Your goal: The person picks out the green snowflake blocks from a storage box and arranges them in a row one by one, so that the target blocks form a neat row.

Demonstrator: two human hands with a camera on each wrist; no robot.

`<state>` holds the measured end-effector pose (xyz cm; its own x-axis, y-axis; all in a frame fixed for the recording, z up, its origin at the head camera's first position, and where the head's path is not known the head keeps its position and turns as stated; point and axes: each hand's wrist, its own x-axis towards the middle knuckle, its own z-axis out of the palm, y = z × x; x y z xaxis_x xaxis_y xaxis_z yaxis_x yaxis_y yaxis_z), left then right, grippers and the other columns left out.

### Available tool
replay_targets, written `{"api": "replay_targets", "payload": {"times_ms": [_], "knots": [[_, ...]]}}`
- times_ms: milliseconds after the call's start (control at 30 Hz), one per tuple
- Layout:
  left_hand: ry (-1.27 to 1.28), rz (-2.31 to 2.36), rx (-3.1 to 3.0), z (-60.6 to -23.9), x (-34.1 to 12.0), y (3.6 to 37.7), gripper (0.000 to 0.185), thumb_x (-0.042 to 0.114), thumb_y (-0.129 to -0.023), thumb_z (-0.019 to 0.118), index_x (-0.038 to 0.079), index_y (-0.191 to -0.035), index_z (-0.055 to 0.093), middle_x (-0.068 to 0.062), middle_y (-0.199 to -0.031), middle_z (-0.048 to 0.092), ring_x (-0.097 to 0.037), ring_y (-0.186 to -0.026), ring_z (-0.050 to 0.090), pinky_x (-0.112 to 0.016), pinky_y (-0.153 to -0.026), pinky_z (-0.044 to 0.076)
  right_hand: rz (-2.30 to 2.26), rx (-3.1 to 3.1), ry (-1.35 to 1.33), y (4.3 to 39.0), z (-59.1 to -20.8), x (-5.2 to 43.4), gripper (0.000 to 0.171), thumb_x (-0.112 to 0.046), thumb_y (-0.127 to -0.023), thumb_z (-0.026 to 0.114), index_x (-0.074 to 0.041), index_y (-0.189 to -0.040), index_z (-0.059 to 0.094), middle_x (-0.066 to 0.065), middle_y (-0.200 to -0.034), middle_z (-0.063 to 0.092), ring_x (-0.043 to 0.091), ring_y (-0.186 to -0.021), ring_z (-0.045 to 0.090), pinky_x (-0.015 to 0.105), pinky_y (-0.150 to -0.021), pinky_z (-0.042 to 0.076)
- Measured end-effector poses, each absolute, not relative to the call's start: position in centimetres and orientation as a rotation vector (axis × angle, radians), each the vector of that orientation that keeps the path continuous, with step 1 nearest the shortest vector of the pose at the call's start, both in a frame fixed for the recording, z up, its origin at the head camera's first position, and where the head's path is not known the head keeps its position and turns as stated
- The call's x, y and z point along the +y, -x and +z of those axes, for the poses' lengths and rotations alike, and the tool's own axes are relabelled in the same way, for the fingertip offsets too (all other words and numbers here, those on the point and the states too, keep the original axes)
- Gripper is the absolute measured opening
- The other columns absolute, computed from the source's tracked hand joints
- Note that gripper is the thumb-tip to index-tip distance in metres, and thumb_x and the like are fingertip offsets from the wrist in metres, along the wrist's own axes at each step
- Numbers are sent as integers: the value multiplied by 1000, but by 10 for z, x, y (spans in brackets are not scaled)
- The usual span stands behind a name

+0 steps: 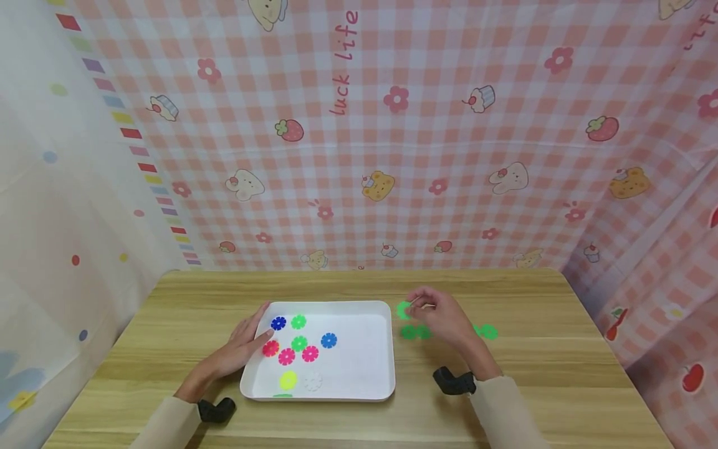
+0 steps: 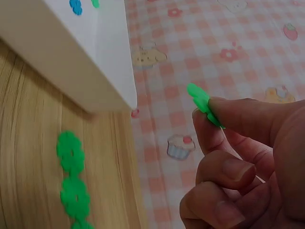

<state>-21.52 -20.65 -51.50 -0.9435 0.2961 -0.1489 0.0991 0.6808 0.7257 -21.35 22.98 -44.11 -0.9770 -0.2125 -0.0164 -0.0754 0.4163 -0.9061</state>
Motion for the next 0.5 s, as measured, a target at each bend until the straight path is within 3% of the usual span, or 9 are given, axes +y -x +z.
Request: {"api": "replay_targets", "payload": {"times_ms": [200,500], "knots": [[-315,1129,2632,-514,-207,214,73,48,-105,39,21,-161,0,-18,-165,7,-41,-151,0,-56,-119,-10,-1633,2568,163,206,-442,263,25,-18,-97,64,-2,-116,60,12,-100,63,16,-83,63,28,-58,48],[-297,1136,2626,-514,-207,214,72,47,-105,39,23,-161,0,-16,-166,6,-41,-151,-1,-58,-119,-9,-1541,2691,32,196,-454,316,36,-28,-100,61,-3,-125,57,9,-105,65,15,-85,62,29,-59,50]]}}
